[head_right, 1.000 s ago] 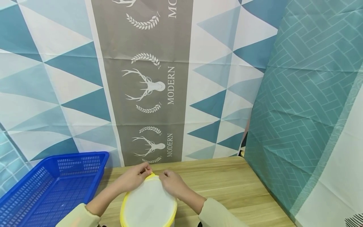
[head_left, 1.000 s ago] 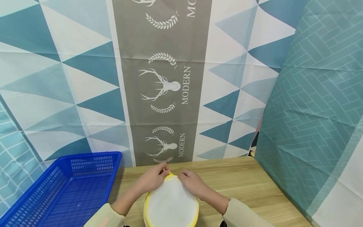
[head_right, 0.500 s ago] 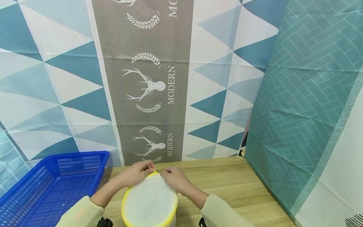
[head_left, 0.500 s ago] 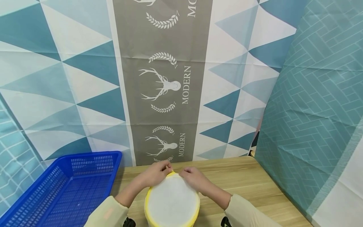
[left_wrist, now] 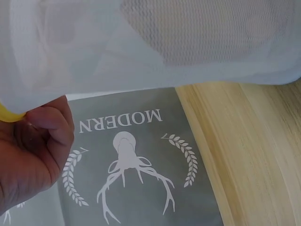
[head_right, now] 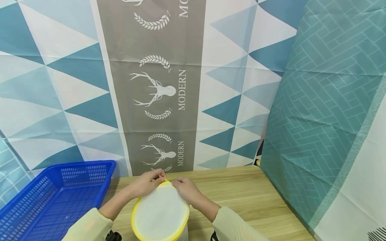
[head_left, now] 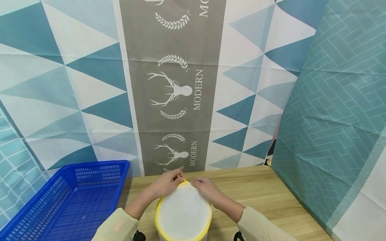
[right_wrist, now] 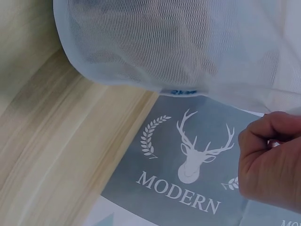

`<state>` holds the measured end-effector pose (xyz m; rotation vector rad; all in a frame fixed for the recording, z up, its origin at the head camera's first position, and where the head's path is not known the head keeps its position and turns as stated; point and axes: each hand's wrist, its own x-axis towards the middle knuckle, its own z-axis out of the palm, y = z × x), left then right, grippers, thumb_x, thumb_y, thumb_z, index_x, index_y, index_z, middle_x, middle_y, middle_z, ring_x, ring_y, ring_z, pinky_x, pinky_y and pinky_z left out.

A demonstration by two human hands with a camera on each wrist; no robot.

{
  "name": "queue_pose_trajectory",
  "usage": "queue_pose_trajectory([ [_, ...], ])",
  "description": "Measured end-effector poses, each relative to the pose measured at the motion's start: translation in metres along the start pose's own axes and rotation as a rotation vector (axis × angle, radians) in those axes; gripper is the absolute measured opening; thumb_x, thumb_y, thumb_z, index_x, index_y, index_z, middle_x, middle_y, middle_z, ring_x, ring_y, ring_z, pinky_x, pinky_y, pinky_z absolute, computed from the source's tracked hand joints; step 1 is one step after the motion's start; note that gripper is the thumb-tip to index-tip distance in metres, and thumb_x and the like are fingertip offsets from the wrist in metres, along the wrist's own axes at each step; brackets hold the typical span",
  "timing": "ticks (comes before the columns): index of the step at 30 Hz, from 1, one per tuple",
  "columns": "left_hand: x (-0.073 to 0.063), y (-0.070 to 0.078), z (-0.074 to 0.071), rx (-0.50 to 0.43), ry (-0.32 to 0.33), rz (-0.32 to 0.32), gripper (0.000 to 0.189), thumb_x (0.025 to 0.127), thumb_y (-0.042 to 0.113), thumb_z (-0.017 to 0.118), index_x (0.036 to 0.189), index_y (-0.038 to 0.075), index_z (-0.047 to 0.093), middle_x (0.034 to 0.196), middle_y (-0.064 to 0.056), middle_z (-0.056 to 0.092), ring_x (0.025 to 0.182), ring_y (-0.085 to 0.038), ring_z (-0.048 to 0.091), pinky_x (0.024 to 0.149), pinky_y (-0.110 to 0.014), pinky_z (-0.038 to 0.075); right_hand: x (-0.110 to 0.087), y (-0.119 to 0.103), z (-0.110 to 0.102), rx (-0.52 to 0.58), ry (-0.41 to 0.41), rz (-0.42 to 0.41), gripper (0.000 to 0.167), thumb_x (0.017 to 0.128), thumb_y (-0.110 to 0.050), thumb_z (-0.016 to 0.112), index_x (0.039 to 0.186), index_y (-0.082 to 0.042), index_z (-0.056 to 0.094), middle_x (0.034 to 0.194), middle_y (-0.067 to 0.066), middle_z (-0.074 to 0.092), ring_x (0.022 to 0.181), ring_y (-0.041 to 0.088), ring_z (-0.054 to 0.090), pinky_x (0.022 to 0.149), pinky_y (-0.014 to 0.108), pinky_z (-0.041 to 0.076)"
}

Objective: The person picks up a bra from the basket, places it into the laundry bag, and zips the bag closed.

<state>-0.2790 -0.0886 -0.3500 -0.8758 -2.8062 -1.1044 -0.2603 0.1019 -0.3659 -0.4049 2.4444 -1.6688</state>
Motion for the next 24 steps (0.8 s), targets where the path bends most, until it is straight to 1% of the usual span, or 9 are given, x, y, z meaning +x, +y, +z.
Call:
queue_pose_trajectory([
  [5,-0.0025,0.0045,-0.0014,0.022,0.043,-0.023,0.009,0.097,0.017,0.049,0.093,0.013,0.056,0.077,0.001,0.056,0.067,-0.012,0.049,0.059,-0.024,0.041,0.0006,0.0011,0.0007,0.03,0.0,-0.005,0.034,0.097,-0.025,0.042,0.096,0.001,0.064,0.065,-0.002,0.053,0.048,0.007,0.053,0.048,0.023,0.048],
  [10,-0.0056,0.0061,-0.0025,0.018,0.065,-0.051,0.008,0.096,0.016,0.051,0.092,0.012,0.057,0.075,0.0,0.054,0.066,-0.013,0.047,0.058,-0.025,0.04,-0.0005,-0.0002,0.0018,0.038,0.016,-0.001,0.032,0.096,-0.023,0.044,0.093,0.002,0.064,0.064,-0.001,0.054,0.048,0.007,0.053,0.048,0.023,0.048],
  [14,-0.0063,0.0046,-0.0009,0.033,0.06,-0.04,0.008,0.097,0.017,0.05,0.092,0.013,0.056,0.075,0.001,0.053,0.065,-0.012,0.047,0.057,-0.024,0.04,0.0002,-0.0004,0.0015,0.027,0.02,-0.001,0.031,0.095,-0.023,0.046,0.09,0.001,0.064,0.063,-0.002,0.053,0.048,0.006,0.053,0.048,0.023,0.048],
  [18,-0.0052,0.004,0.0012,0.04,0.047,-0.002,0.009,0.098,0.015,0.047,0.093,0.014,0.054,0.075,0.002,0.051,0.063,-0.011,0.046,0.055,-0.024,0.039,0.0045,0.0005,-0.0003,0.015,0.018,0.01,0.031,0.093,-0.025,0.046,0.088,-0.001,0.065,0.063,-0.002,0.054,0.049,0.007,0.053,0.049,0.024,0.048],
  [21,-0.0041,0.0041,0.0022,0.033,0.037,0.01,0.009,0.099,0.017,0.046,0.093,0.014,0.053,0.076,0.002,0.051,0.063,-0.012,0.046,0.056,-0.025,0.039,0.0078,0.0004,-0.0008,0.027,0.002,0.016,0.031,0.092,-0.027,0.047,0.089,-0.002,0.065,0.063,-0.002,0.056,0.049,0.007,0.054,0.049,0.024,0.049],
  [24,-0.0031,0.0035,0.0028,0.025,0.03,0.007,0.01,0.099,0.017,0.046,0.094,0.015,0.054,0.076,0.002,0.051,0.063,-0.012,0.046,0.056,-0.025,0.039,0.009,0.0,0.0001,0.039,-0.027,0.01,0.03,0.093,-0.029,0.049,0.09,-0.003,0.064,0.064,-0.002,0.056,0.049,0.007,0.054,0.047,0.022,0.048],
])
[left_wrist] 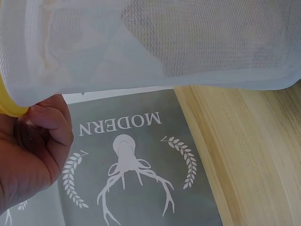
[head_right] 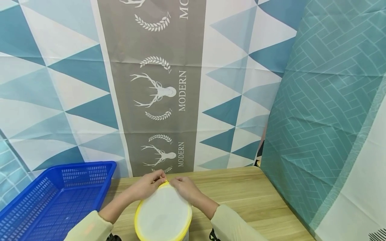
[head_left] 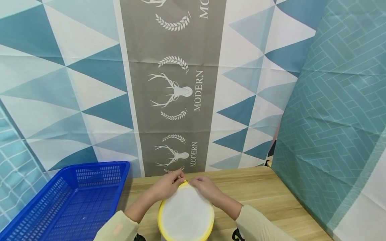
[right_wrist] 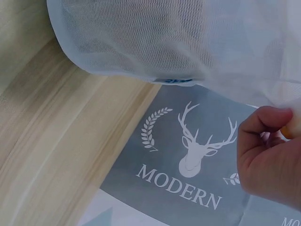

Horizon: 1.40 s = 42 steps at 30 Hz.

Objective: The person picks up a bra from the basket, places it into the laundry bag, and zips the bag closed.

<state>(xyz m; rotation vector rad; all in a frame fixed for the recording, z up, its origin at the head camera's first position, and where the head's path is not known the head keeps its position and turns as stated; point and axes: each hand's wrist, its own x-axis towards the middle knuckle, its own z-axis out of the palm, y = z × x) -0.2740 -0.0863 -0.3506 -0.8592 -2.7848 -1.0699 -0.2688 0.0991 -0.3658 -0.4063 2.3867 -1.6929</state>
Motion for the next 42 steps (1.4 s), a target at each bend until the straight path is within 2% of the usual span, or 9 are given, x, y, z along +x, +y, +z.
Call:
queue_pose_trajectory([
  [5,0.0,0.0,0.0,0.007,-0.005,-0.005,0.009,0.098,0.017,0.047,0.094,0.014,0.054,0.076,0.002,0.052,0.064,-0.012,0.047,0.057,-0.024,0.039,-0.001,0.0,0.0,0.004,-0.026,-0.023,0.03,0.094,-0.026,0.049,0.091,0.0,0.063,0.067,-0.002,0.057,0.05,0.006,0.054,0.047,0.021,0.048],
  [15,-0.005,0.001,-0.004,-0.014,0.003,-0.031,0.01,0.098,0.018,0.048,0.094,0.013,0.054,0.075,0.001,0.052,0.062,-0.013,0.046,0.054,-0.024,0.039,-0.005,-0.001,-0.001,0.021,-0.018,-0.034,0.03,0.095,-0.022,0.048,0.092,0.002,0.063,0.068,-0.001,0.056,0.051,0.006,0.054,0.049,0.022,0.049],
  [24,-0.01,-0.001,-0.004,-0.066,0.019,-0.081,0.01,0.098,0.019,0.048,0.094,0.013,0.054,0.068,-0.001,0.05,0.046,-0.011,0.04,0.04,-0.025,0.036,-0.007,0.0,-0.001,0.051,0.013,-0.016,0.028,0.093,-0.02,0.049,0.088,0.003,0.063,0.064,-0.002,0.054,0.051,0.005,0.053,0.048,0.02,0.047],
  [27,-0.01,0.001,-0.004,-0.051,0.031,-0.092,0.009,0.098,0.019,0.048,0.093,0.013,0.055,0.068,0.0,0.05,0.049,-0.011,0.043,0.043,-0.025,0.037,-0.007,0.0,-0.001,0.052,0.017,-0.022,0.028,0.093,-0.021,0.049,0.087,0.003,0.063,0.064,-0.002,0.054,0.05,0.005,0.053,0.048,0.02,0.047],
  [33,-0.01,0.003,-0.002,-0.007,0.048,-0.066,0.009,0.098,0.018,0.048,0.093,0.014,0.053,0.071,0.001,0.05,0.06,-0.013,0.046,0.053,-0.025,0.038,-0.005,0.0,-0.003,0.0,0.007,-0.026,0.029,0.093,-0.024,0.048,0.086,0.0,0.064,0.063,-0.002,0.054,0.05,0.006,0.052,0.049,0.023,0.048],
  [36,-0.009,0.003,-0.001,-0.007,0.044,-0.061,0.009,0.098,0.018,0.047,0.093,0.014,0.053,0.071,0.001,0.05,0.06,-0.013,0.045,0.053,-0.025,0.038,-0.003,0.0,-0.004,-0.01,-0.007,-0.013,0.031,0.093,-0.027,0.048,0.085,-0.002,0.064,0.062,-0.002,0.055,0.049,0.007,0.053,0.048,0.023,0.048],
  [42,-0.008,0.004,-0.001,-0.006,0.039,-0.062,0.008,0.098,0.017,0.047,0.095,0.013,0.054,0.07,0.0,0.049,0.059,-0.012,0.045,0.052,-0.025,0.038,-0.002,-0.001,-0.003,0.017,-0.059,-0.018,0.034,0.095,-0.033,0.05,0.096,-0.002,0.065,0.069,-0.002,0.059,0.049,0.006,0.055,0.047,0.022,0.048],
])
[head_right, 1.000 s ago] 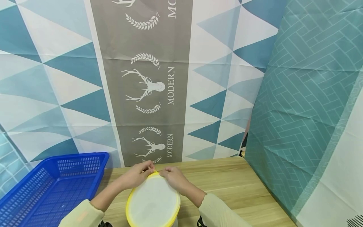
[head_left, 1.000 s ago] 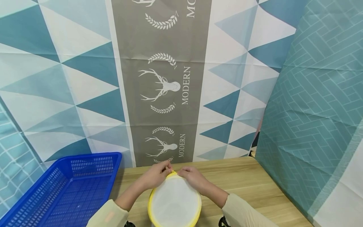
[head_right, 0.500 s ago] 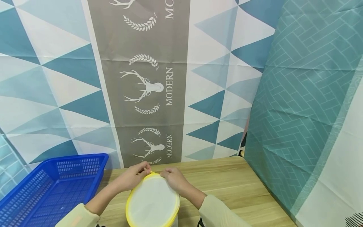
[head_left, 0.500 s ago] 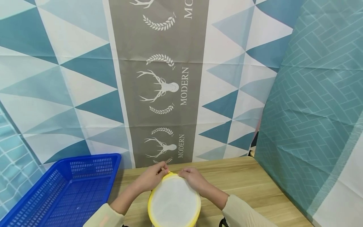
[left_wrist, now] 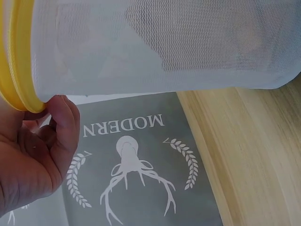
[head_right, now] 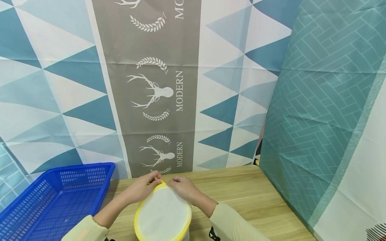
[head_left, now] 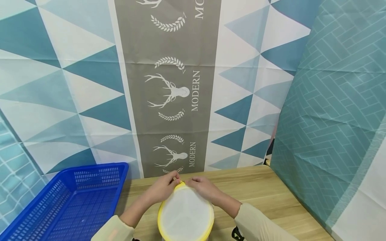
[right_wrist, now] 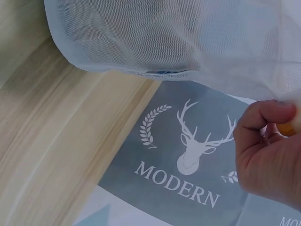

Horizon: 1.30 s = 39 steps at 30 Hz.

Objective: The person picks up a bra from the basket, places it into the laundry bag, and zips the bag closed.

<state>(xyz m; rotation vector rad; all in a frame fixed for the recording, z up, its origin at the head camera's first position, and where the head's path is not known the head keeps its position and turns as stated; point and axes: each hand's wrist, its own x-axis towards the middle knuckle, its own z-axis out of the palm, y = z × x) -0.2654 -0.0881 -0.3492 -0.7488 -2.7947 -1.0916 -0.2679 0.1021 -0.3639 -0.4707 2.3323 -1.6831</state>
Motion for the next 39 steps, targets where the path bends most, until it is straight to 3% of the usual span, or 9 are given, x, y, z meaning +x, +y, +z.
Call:
queue_pose_trajectory([
  [7,0.0,0.003,-0.002,0.043,0.008,-0.022,0.006,0.098,0.015,0.047,0.094,0.014,0.052,0.066,0.001,0.046,0.056,-0.012,0.042,0.051,-0.025,0.036,-0.001,-0.004,0.004,-0.028,0.024,-0.072,0.032,0.095,-0.027,0.051,0.088,0.002,0.062,0.07,-0.002,0.057,0.05,0.006,0.052,0.047,0.021,0.045],
  [18,-0.002,0.014,-0.004,0.132,0.044,-0.055,0.005,0.096,0.015,0.05,0.092,0.015,0.053,0.063,0.002,0.045,0.054,-0.013,0.041,0.049,-0.025,0.033,-0.002,-0.006,0.007,-0.009,0.052,-0.042,0.032,0.097,-0.027,0.049,0.092,0.001,0.063,0.071,-0.001,0.058,0.053,0.008,0.055,0.049,0.024,0.05],
  [25,-0.003,0.009,-0.004,0.082,0.061,-0.084,0.006,0.095,0.018,0.053,0.091,0.017,0.057,0.066,0.002,0.048,0.058,-0.013,0.043,0.05,-0.025,0.034,-0.002,-0.003,0.007,-0.017,0.065,-0.042,0.031,0.096,-0.026,0.049,0.088,0.0,0.063,0.072,-0.001,0.057,0.053,0.008,0.054,0.049,0.024,0.049],
  [39,-0.008,0.002,-0.004,0.028,0.041,-0.05,0.007,0.095,0.019,0.053,0.09,0.015,0.057,0.065,0.002,0.047,0.054,-0.01,0.041,0.048,-0.023,0.035,-0.006,-0.001,0.007,-0.022,0.087,-0.059,0.027,0.095,-0.019,0.05,0.089,0.003,0.064,0.087,0.007,0.064,0.055,0.006,0.055,0.051,0.023,0.049],
])
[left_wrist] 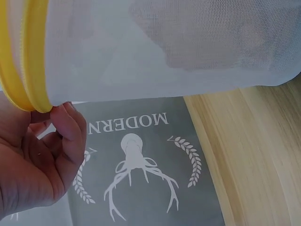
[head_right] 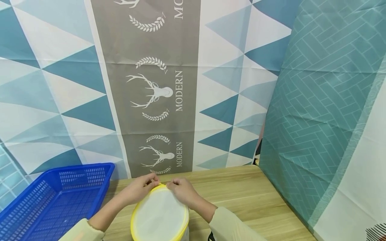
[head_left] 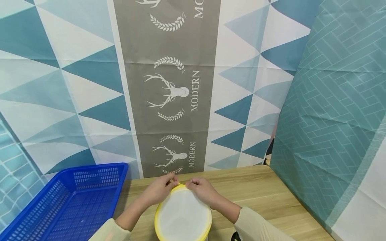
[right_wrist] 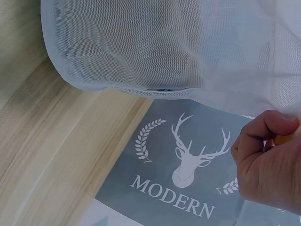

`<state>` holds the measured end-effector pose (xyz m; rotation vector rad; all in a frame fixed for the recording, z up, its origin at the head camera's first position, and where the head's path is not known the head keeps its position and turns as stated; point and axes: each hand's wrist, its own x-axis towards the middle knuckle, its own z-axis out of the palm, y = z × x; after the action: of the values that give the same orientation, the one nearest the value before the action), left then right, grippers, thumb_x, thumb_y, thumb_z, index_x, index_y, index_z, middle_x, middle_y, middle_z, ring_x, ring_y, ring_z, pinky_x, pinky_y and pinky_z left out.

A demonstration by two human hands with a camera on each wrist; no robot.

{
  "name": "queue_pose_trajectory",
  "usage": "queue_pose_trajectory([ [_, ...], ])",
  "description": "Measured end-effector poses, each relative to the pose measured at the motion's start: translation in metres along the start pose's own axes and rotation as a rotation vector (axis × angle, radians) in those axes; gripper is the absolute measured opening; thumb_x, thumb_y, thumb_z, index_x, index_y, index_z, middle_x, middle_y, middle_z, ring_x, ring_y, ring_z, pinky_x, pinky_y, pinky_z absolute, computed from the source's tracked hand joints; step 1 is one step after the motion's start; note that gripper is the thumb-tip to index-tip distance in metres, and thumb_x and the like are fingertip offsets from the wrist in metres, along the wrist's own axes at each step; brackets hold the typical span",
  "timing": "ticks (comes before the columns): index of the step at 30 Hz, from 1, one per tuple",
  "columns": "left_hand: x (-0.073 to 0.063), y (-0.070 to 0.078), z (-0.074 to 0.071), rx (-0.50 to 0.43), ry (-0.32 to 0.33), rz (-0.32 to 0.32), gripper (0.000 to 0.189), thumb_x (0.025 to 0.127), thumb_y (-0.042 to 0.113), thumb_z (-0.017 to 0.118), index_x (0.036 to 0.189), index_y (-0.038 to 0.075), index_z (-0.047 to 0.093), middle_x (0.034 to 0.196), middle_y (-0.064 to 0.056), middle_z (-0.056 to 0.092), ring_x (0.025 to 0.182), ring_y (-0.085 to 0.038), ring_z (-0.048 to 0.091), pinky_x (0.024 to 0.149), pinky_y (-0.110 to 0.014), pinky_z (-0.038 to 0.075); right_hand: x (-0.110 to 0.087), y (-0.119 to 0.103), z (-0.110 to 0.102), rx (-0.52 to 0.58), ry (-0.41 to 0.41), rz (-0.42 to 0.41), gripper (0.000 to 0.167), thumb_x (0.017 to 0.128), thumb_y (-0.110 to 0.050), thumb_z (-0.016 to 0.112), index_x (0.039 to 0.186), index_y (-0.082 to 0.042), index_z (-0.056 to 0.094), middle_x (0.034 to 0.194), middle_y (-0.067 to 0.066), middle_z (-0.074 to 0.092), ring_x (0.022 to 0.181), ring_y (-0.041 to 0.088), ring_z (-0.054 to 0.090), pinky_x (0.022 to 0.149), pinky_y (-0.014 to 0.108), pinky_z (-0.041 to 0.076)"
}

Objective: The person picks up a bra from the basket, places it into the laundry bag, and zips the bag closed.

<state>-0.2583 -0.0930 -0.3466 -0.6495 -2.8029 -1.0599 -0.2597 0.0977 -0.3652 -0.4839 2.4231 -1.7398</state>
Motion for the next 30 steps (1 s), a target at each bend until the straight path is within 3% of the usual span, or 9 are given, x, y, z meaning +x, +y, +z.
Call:
queue_pose_trajectory([
  [8,-0.005,-0.005,0.0,-0.092,-0.051,-0.074,0.008,0.098,0.017,0.049,0.096,0.014,0.056,0.061,-0.002,0.046,0.037,-0.011,0.036,0.034,-0.024,0.037,0.0,0.004,0.001,0.021,0.008,0.03,0.027,0.094,-0.02,0.051,0.092,0.003,0.065,0.078,0.002,0.061,0.055,0.006,0.055,0.051,0.023,0.049],
  [14,-0.005,-0.005,0.002,-0.073,0.023,-0.103,0.006,0.097,0.015,0.05,0.095,0.014,0.056,0.059,-0.001,0.043,0.036,-0.011,0.035,0.034,-0.024,0.035,-0.008,0.003,-0.003,-0.012,0.038,0.074,0.035,0.094,-0.034,0.052,0.096,-0.001,0.064,0.074,0.001,0.059,0.055,0.007,0.053,0.05,0.023,0.047],
  [18,-0.005,-0.008,0.003,-0.086,0.064,-0.141,0.006,0.097,0.014,0.049,0.094,0.014,0.055,0.058,-0.001,0.041,0.037,-0.012,0.034,0.035,-0.024,0.034,-0.02,0.003,-0.008,-0.025,0.015,0.17,0.04,0.093,-0.042,0.052,0.103,-0.004,0.059,0.079,0.004,0.059,0.054,0.01,0.055,0.045,0.026,0.048],
  [22,-0.005,-0.011,0.001,-0.092,0.095,-0.174,0.006,0.097,0.013,0.05,0.095,0.012,0.055,0.058,-0.003,0.042,0.036,-0.013,0.034,0.035,-0.025,0.036,-0.031,-0.001,-0.013,0.023,-0.049,0.256,0.045,0.09,-0.039,0.058,0.113,-0.001,0.051,0.087,0.011,0.058,0.056,0.014,0.06,0.044,0.033,0.052],
  [26,-0.005,-0.013,-0.001,-0.09,0.113,-0.193,0.006,0.096,0.013,0.05,0.095,0.011,0.055,0.06,-0.004,0.045,0.037,-0.013,0.038,0.035,-0.026,0.038,-0.034,-0.005,-0.018,0.078,-0.084,0.273,0.049,0.089,-0.03,0.061,0.122,0.002,0.045,0.089,0.013,0.059,0.057,0.014,0.062,0.044,0.03,0.052],
  [30,-0.004,-0.014,0.0,-0.107,0.103,-0.22,0.007,0.097,0.013,0.049,0.097,0.01,0.055,0.063,-0.005,0.049,0.038,-0.013,0.044,0.035,-0.028,0.042,-0.034,-0.005,-0.02,0.109,-0.088,0.278,0.046,0.088,-0.026,0.061,0.122,0.003,0.046,0.086,0.011,0.063,0.059,0.013,0.062,0.046,0.027,0.052],
])
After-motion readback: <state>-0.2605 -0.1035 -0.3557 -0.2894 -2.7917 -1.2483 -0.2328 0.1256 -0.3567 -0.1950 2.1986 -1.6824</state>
